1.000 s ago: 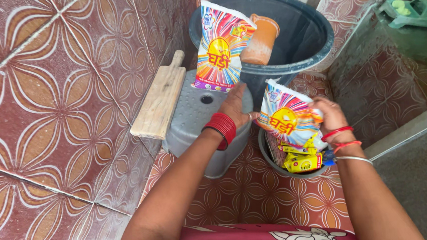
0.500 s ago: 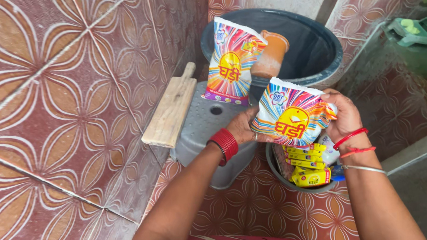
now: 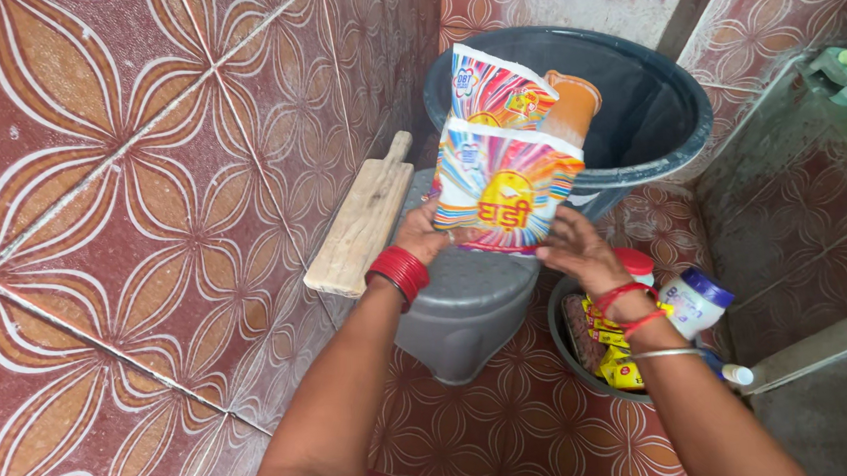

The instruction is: The person organizes various household items, including a wooden board, packets of detergent, a blue bottle, and containers of powder, onto a grey plastic stool. They pick up items from a nearby basin and the floor, arranging them neatly on the stool's surface.

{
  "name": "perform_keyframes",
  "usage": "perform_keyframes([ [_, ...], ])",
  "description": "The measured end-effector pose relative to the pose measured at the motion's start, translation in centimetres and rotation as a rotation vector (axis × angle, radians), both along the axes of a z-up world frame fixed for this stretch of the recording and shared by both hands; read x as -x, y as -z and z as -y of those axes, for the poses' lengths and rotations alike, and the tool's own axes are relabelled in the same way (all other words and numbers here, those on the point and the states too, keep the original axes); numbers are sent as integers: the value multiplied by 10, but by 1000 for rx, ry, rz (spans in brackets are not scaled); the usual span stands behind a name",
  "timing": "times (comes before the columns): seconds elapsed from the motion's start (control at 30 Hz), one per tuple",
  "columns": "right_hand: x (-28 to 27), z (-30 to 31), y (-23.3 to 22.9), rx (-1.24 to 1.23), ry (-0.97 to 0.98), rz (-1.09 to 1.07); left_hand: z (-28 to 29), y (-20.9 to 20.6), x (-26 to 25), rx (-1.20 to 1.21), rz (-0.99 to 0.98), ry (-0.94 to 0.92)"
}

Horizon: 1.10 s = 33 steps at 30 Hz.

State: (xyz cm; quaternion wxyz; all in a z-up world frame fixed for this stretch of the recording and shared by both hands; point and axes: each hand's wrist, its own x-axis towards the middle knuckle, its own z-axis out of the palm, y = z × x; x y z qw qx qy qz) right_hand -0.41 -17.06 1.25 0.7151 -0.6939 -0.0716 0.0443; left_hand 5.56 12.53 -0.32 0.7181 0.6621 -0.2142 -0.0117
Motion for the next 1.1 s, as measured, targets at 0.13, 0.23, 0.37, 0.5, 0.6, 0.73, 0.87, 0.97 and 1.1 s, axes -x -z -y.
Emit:
perform_keyframes([
  [0.13, -28, -41, 13, -38, -19, 125, -18, 0, -8, 82, 18, -157],
  [0.23, -51, -69, 28, -89, 34, 104, -24, 10, -17, 54, 23, -290],
  [0.37, -84, -101, 49, -159, 138, 172, -24, 24, -30, -196, 196, -627],
  [0.5, -93, -110, 54, -200, 192, 181, -17, 39, -52, -312, 299, -867],
  [0.6, -94, -118, 56, -128, 252, 202, -20, 49, -58, -540, 176, -890],
  [0.73, -94, -119, 71, 170, 394, 158, -16, 44, -54, -876, 164, -927],
  [0.87, -93, -112, 87, 396, 468, 231, -15, 31, -49, -989, -17, -868],
  [0.97, -87, -106, 86, 441, 466, 269, -17, 19, -50, -964, -133, -812],
  [1.1, -83, -104, 89, 353, 439, 248, -16, -5, -49, -959, -298, -724],
])
